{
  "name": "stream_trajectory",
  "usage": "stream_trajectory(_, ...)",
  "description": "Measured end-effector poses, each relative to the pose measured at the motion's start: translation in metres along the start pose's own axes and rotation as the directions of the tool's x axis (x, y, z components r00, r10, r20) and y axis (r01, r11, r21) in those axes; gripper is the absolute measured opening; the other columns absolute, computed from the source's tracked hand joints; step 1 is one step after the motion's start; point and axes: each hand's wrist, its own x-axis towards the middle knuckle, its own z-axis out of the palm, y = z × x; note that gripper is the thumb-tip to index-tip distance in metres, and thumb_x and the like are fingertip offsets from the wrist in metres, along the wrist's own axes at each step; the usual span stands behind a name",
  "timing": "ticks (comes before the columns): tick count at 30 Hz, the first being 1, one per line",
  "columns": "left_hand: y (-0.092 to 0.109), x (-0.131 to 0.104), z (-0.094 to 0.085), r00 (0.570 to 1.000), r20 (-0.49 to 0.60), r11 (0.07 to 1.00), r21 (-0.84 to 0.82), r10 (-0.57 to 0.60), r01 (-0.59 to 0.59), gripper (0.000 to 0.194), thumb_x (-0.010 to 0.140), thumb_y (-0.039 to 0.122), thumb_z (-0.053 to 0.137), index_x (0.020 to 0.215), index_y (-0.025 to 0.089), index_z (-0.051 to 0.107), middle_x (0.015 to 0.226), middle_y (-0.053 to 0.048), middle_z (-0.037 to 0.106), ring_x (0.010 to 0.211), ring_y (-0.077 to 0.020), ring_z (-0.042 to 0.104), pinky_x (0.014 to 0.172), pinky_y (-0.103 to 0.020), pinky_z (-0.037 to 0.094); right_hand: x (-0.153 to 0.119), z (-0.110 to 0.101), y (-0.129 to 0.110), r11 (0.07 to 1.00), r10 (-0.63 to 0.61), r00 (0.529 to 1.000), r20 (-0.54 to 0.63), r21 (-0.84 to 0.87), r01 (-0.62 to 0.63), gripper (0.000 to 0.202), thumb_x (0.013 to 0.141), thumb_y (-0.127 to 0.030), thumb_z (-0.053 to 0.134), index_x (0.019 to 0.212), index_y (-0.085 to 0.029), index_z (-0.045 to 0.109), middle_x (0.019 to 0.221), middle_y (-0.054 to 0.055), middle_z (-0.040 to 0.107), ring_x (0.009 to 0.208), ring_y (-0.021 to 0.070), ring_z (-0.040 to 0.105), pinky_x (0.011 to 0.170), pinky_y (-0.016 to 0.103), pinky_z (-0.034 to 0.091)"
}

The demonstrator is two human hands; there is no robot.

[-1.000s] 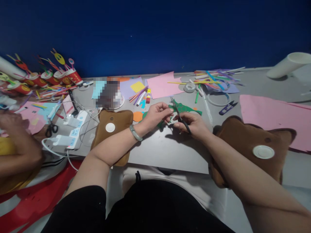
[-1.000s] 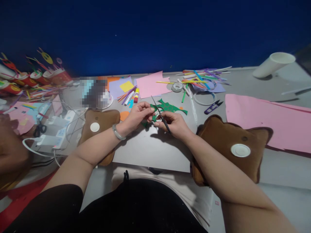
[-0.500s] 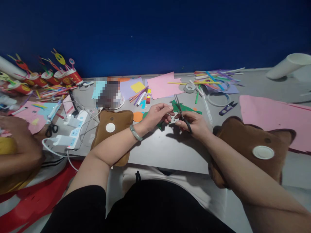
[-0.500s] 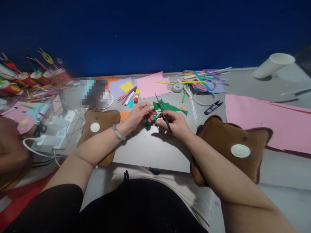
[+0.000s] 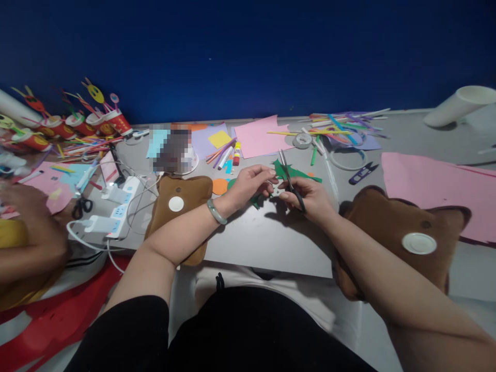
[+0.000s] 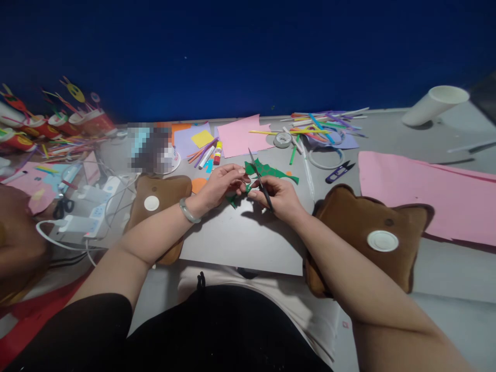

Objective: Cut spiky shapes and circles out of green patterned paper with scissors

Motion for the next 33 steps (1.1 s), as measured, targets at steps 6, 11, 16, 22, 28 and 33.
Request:
stream_trajectory(6,0.002,0.003,0.000,0.996,-0.078,0.998,-0.057,-0.032,0.028,0.011,0.087,0.007,0.058,0.090,0.014,0.066,0.077,0.000,0.071,0.061,-0.0070,0.067,0.060,-0.019,0.051,-0.001,-0.001,0.000,1.000,0.016,1.000,-0.004,-0.009,-0.016,0.041,0.073,-0.053,0.093,0.086,-0.023,0.069,0.056,-0.003,0.056,0.047,0.0150,0.052,0.048,0.031,0.045)
stream_trajectory(11,-0.002,0.007,-0.002,0.996,-0.082,0.996,-0.077,-0.040,0.034,0.025,0.078,-0.003,0.050,0.089,0.012,0.067,0.077,-0.001,0.071,0.063,-0.0076,0.067,0.064,-0.020,0.053,-0.001,-0.002,0.000,1.000,0.017,1.000,-0.015,-0.008,-0.017,0.042,0.074,-0.056,0.093,0.087,-0.024,0.068,0.055,-0.002,0.058,0.046,0.0154,0.053,0.046,0.032,0.046)
stream_trajectory(16,-0.004,0.009,-0.001,0.995,-0.077,0.996,-0.067,-0.061,0.055,0.039,0.070,-0.011,0.045,0.092,0.013,0.066,0.080,-0.001,0.073,0.067,-0.0086,0.069,0.070,-0.022,0.054,-0.002,0.000,-0.002,1.000,-0.006,0.999,-0.034,0.011,0.007,0.046,0.071,-0.059,0.095,0.086,-0.024,0.068,0.053,-0.003,0.058,0.043,0.0140,0.052,0.043,0.030,0.045)
stream_trajectory(22,-0.004,0.009,-0.002,0.993,-0.098,0.997,-0.064,-0.059,0.053,0.038,0.071,-0.013,0.043,0.086,0.012,0.067,0.080,-0.001,0.073,0.067,-0.0077,0.069,0.072,-0.022,0.055,-0.001,0.000,-0.002,1.000,0.001,0.999,-0.053,0.027,0.000,0.048,0.069,-0.058,0.096,0.085,-0.023,0.069,0.051,-0.004,0.057,0.043,0.0130,0.051,0.043,0.029,0.044)
stream_trajectory(28,-0.010,0.010,-0.005,0.996,-0.089,0.998,-0.062,-0.011,0.006,0.029,0.069,-0.013,0.043,0.060,0.014,0.049,0.083,-0.003,0.073,0.074,-0.0074,0.071,0.074,-0.021,0.056,-0.001,0.000,-0.002,1.000,-0.004,0.998,-0.063,0.013,0.005,0.044,0.071,-0.056,0.095,0.085,-0.024,0.069,0.052,-0.004,0.058,0.044,0.0132,0.052,0.044,0.029,0.044)
stream_trajectory(33,-0.009,0.008,-0.004,0.994,-0.107,0.998,-0.063,0.004,-0.011,0.029,0.069,-0.013,0.044,0.060,0.013,0.051,0.084,-0.003,0.073,0.079,-0.0088,0.072,0.075,-0.021,0.057,-0.002,0.000,-0.001,1.000,-0.006,0.998,-0.067,0.010,0.006,0.043,0.071,-0.054,0.095,0.086,-0.023,0.069,0.052,-0.004,0.057,0.044,0.0131,0.051,0.045,0.029,0.044)
